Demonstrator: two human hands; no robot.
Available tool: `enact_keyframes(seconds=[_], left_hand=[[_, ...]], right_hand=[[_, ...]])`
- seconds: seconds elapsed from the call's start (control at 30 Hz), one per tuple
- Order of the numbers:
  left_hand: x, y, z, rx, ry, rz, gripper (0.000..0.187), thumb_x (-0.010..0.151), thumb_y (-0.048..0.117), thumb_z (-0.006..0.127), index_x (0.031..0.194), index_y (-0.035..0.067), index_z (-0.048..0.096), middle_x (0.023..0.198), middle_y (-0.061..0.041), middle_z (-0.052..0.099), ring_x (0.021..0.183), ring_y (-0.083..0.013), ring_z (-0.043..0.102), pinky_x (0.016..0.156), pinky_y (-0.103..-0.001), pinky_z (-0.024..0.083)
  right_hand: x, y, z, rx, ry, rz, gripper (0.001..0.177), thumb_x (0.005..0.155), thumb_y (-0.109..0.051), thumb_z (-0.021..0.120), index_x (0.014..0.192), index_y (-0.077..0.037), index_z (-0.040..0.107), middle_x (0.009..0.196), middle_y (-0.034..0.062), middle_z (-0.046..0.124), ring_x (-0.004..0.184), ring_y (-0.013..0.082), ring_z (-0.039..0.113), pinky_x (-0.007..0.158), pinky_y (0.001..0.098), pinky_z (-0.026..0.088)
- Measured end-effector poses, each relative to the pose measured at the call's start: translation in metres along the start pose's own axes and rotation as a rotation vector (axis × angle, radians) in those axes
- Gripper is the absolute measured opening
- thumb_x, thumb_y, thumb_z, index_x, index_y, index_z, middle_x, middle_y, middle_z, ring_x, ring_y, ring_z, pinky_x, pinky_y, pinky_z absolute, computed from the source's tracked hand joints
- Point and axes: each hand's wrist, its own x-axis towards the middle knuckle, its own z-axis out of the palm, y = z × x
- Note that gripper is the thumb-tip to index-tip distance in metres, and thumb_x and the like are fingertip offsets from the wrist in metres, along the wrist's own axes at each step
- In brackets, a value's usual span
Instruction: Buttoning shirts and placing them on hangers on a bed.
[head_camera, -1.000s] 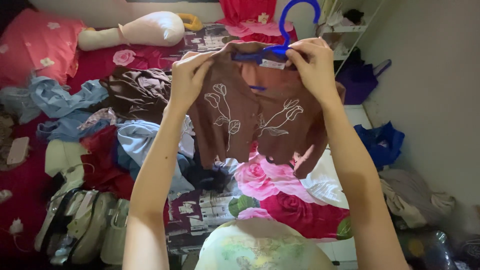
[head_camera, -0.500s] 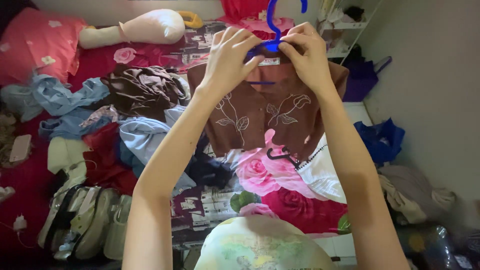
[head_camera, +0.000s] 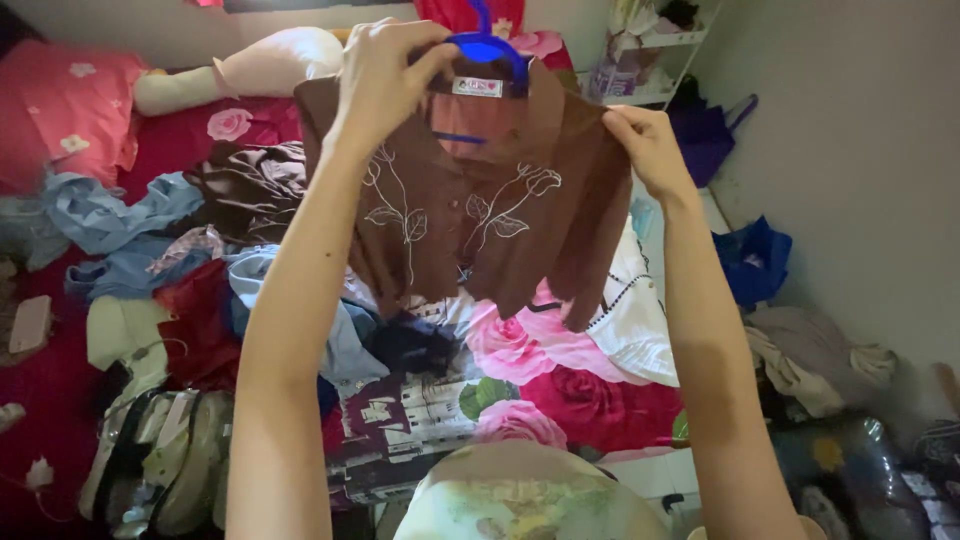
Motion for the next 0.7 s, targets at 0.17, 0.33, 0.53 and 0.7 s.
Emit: enact_keyframes(seconds=[0.17, 0.33, 0.53, 0.7], left_hand=[[0.002, -0.01, -0.002, -0.049, -0.027, -0.016, 0.014, 0.098, 0.019, 0.074, 0.099, 0.006, 0.079, 0.082, -0.005, 0.077, 0.073, -0.0228, 0.071, 0.07, -0.036, 0.052], [0.018, -0.033, 0.001, -0.042, -0.067, -0.144, 0.015, 0.095, 0.023, 0.075, 0.1, 0.01, 0.078, 0.084, -0.004, 0.077, 0.074, -0.0212, 0.073, 0.07, -0.036, 0.054], [0.034, -0.07, 0.049, 0.225, -0.202, -0.173, 0.02, 0.086, 0.033, 0.083, 0.096, 0.016, 0.082, 0.078, -0.009, 0.075, 0.073, -0.0274, 0.072, 0.07, -0.042, 0.053], [0.046, -0.034, 0.136, 0.129, -0.252, -0.195, 0.02, 0.084, 0.031, 0.083, 0.092, 0.013, 0.079, 0.079, -0.01, 0.074, 0.072, -0.0273, 0.072, 0.067, -0.04, 0.054]], right_hand=[[0.01, 0.009, -0.018, -0.134, -0.01, -0.045, 0.027, 0.109, -0.021, 0.065, 0.114, 0.004, 0.072, 0.103, -0.0018, 0.07, 0.095, 0.006, 0.058, 0.087, 0.0242, 0.049], [0.005, -0.004, -0.046, -0.053, 0.079, -0.003, 0.037, 0.113, -0.031, 0.055, 0.137, -0.004, 0.065, 0.128, 0.0051, 0.071, 0.107, 0.0106, 0.068, 0.094, 0.0259, 0.052], [-0.059, 0.049, -0.103, -0.005, 0.34, 0.328, 0.045, 0.11, -0.037, 0.052, 0.147, -0.012, 0.053, 0.12, 0.0068, 0.073, 0.091, 0.0158, 0.074, 0.074, 0.026, 0.056], [-0.13, 0.084, -0.15, -0.089, 0.465, 0.417, 0.037, 0.11, -0.031, 0.052, 0.141, -0.011, 0.058, 0.112, 0.0095, 0.075, 0.09, 0.0155, 0.075, 0.071, 0.0248, 0.059]])
